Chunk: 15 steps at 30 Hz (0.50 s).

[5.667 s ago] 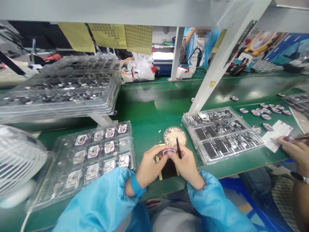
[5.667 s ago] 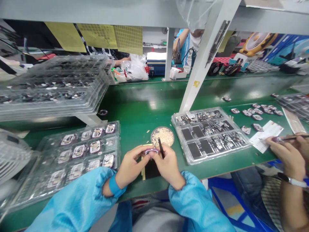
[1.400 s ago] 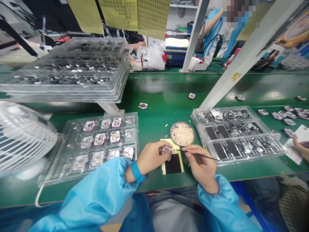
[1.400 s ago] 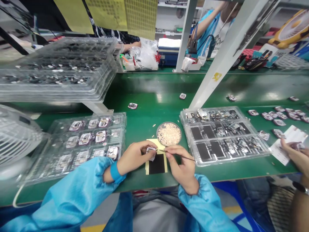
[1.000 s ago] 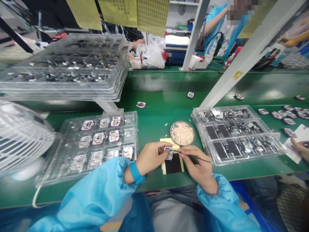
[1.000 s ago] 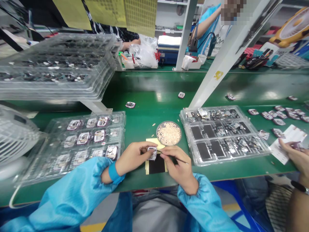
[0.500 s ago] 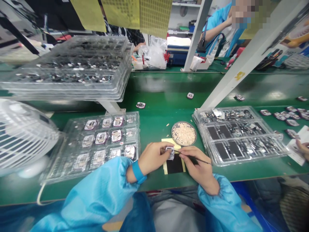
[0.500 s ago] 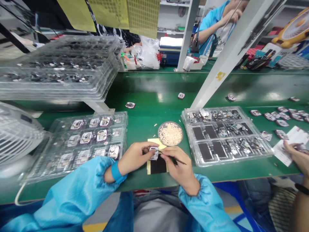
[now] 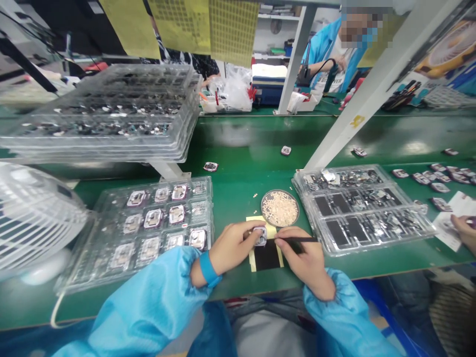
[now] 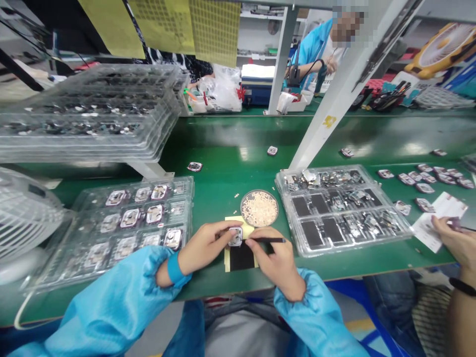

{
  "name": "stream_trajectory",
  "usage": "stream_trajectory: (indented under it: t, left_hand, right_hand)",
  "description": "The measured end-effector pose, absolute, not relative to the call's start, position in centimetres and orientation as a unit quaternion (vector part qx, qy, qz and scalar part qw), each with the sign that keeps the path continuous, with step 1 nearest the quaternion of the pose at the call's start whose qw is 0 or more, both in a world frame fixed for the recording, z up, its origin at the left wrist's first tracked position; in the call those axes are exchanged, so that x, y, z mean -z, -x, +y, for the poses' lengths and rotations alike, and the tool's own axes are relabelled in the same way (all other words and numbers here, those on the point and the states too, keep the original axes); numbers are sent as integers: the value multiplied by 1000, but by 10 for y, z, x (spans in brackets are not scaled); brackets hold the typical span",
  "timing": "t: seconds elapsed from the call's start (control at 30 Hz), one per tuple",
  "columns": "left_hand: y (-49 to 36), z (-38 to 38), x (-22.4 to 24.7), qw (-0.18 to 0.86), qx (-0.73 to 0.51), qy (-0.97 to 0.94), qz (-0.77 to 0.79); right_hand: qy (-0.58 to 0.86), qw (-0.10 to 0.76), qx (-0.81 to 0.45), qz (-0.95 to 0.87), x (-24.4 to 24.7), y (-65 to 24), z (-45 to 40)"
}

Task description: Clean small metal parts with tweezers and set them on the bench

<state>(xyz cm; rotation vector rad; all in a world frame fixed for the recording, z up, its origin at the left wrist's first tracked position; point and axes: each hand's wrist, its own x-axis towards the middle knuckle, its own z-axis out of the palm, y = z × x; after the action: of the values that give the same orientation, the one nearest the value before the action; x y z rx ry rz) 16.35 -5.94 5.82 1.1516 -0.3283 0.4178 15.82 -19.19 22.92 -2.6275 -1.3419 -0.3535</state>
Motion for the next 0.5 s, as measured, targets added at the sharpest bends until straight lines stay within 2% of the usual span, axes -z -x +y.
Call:
stream_trajectory:
  t: [0.33,0.5]
  left_hand:
    - [-165,-57,-58,827,-178,-505,-170]
    - [-168,-57,-57,844,-168,-478,-174]
  right_hand:
    - [897,115,117,-410,-229,-161,-191]
    - [906,143,72,-392,-227,-165,-193]
